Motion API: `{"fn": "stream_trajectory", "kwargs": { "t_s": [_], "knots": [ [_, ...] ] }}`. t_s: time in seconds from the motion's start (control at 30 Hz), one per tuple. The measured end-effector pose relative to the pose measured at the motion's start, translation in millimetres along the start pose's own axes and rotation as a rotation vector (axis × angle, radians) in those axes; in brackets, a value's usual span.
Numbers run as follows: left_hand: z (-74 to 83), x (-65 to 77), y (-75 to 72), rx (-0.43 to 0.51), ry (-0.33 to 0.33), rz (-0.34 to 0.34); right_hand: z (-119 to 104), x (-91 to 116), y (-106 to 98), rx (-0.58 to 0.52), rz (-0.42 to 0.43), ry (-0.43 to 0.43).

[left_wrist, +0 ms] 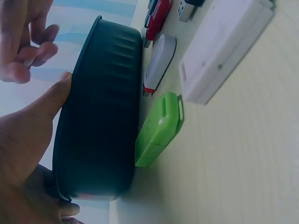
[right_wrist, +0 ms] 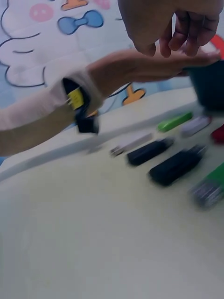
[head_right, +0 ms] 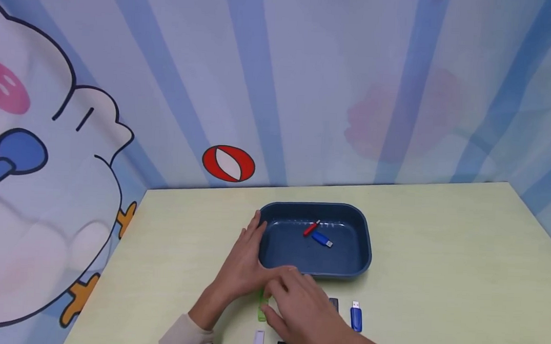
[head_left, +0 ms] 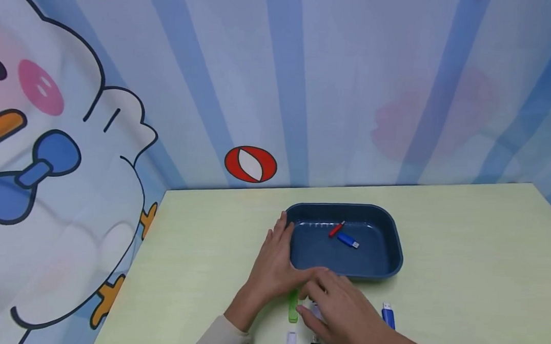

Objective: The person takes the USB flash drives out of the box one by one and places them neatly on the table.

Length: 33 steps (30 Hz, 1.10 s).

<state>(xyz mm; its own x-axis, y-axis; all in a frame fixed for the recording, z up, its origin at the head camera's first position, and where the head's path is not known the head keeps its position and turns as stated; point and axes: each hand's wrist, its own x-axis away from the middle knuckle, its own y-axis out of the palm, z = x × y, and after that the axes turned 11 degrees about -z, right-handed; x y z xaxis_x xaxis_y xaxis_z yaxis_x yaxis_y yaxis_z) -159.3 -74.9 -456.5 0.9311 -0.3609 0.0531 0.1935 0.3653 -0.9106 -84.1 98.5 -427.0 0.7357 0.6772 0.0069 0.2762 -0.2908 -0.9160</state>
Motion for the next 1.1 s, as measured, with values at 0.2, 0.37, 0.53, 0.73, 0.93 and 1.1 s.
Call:
{"fn": "stream_trajectory", "kwargs": {
  "t_s": [0.2,0.37,0.53,0.73,0.93,1.1],
  "knots": [
    [-1.9,0.3,1.8,-0.021,0.022,0.017,18.1,-4.0,-17.7,0.113,0.191,0.047],
    [-0.6,1.5,2.2,-0.015,0.018,0.011,39.0,-7.0,-29.3,0.14,0.287,0.052],
    [1.5,0.1,2.4,-0.002,-0.006,-0.001,60.0,-9.6,-40.1,0.147,0.307,0.083],
    [1.7,0.1,2.8,0.009,-0.019,-0.013,78.8,-11.5,-45.8,0.159,0.304,0.114],
    [1.7,1.2,3.0,0.028,-0.011,-0.015,92.8,-15.0,-51.9,0.139,0.277,0.134],
    [1.9,0.1,3.1,0.016,-0.001,-0.002,103.3,-18.9,-56.0,0.146,0.262,0.145]
  ]
}}
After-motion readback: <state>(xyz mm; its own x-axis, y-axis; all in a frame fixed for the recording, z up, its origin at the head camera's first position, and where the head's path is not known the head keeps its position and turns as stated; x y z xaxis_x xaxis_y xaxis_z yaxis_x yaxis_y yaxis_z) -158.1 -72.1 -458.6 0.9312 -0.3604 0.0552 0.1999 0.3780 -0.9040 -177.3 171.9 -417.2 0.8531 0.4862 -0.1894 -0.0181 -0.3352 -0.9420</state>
